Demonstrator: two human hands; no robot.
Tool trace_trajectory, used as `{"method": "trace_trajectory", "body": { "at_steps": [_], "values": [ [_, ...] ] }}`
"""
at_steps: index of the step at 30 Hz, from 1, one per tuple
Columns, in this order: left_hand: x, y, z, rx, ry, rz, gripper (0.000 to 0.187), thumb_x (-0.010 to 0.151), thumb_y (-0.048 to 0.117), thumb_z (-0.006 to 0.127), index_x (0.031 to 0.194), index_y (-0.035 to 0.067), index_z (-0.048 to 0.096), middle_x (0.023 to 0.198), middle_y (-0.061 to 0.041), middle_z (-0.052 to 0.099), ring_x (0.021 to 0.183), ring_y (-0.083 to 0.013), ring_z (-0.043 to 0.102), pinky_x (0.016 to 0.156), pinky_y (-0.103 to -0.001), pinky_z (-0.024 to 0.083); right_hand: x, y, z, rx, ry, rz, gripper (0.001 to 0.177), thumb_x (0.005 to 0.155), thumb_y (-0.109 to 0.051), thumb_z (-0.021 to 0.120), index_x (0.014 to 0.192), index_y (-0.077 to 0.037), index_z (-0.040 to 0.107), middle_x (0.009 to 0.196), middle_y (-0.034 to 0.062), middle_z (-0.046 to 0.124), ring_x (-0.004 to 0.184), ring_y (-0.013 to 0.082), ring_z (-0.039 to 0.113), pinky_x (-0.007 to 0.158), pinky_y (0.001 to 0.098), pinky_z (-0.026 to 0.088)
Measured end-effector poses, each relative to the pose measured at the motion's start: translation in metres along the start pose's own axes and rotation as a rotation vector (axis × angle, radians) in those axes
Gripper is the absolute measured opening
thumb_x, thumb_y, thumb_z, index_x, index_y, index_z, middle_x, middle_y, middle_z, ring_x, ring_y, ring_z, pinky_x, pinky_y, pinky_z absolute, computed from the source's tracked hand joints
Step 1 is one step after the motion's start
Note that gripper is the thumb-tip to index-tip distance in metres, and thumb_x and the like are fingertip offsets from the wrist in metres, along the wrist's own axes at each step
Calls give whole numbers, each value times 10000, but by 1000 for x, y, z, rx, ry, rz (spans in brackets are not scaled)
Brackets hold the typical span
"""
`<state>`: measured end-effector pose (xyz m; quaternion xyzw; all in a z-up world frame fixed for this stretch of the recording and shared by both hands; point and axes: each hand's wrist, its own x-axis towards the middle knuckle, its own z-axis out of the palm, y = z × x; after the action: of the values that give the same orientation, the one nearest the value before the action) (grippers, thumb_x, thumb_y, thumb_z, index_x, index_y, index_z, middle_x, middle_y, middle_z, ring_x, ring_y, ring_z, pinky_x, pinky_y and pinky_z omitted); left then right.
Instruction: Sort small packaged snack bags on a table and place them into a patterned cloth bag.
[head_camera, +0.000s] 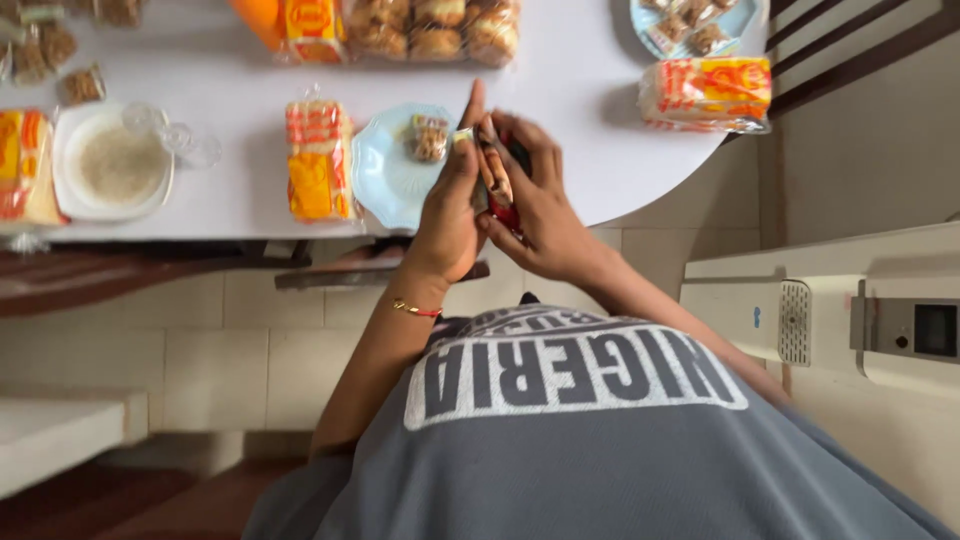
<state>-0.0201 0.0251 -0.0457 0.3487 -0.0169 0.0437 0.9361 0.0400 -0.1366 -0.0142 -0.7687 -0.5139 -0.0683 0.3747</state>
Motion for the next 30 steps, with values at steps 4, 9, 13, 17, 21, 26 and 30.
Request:
{"method": "trace_trajectory", "body": {
  "at_steps": [4,9,13,17,21,26,30],
  "values": [
    [4,7,17,-64,-34,-60,837,1072,574,482,1741,215,130,1350,-21,415,1182,-184,392,1088,-377,369,-16,13,2,167,-13,105,836,987,-300,751,1631,-19,297,1659,263,238,1566,414,221,1311,527,266],
    [-4,5,4,-306,-96,-199,852,1028,584,515,1674,140,180,1458,-84,463,1387,-194,500,1221,-440,418,-29,26,13,427,-4,286,837,807,-308,868,1477,13,484,1500,218,409,1408,339,454,1171,453,418],
    [2,11,-11,24,-11,-207,790,1065,496,598,1662,107,257,1483,-102,427,1394,-233,430,1201,-501,395,-48,56,30,560,147,344,436,963,-74,718,1383,-1,624,1418,157,584,1293,241,613,1102,375,513],
    [11,20,-11,773,12,-186,767,1028,503,595,1613,64,365,1590,-160,451,1501,-254,429,1214,-409,400,-40,49,2,1035,59,650,324,1003,-164,670,1275,9,632,1164,71,731,1055,133,677,959,299,549],
    [7,23,8,440,-259,-77,803,1073,551,532,1650,38,312,1671,-175,401,1572,-270,384,1306,-401,348,-46,49,-5,1169,-114,791,287,1021,-186,665,1140,73,701,993,96,756,835,124,685,756,283,552],
    [1,14,10,24,-245,-164,780,1091,589,428,1655,61,322,1669,-153,423,1498,-249,446,1195,-403,455,-48,54,-9,1013,-84,852,286,994,-203,693,1107,59,704,932,74,750,777,110,674,710,273,566],
    [3,11,-12,93,-56,7,768,1095,590,394,1669,87,308,1684,-94,427,1503,-132,494,1194,-301,516,-34,54,-28,925,305,828,257,997,-187,729,1124,30,675,1004,75,723,849,122,695,747,276,580]
  ]
}}
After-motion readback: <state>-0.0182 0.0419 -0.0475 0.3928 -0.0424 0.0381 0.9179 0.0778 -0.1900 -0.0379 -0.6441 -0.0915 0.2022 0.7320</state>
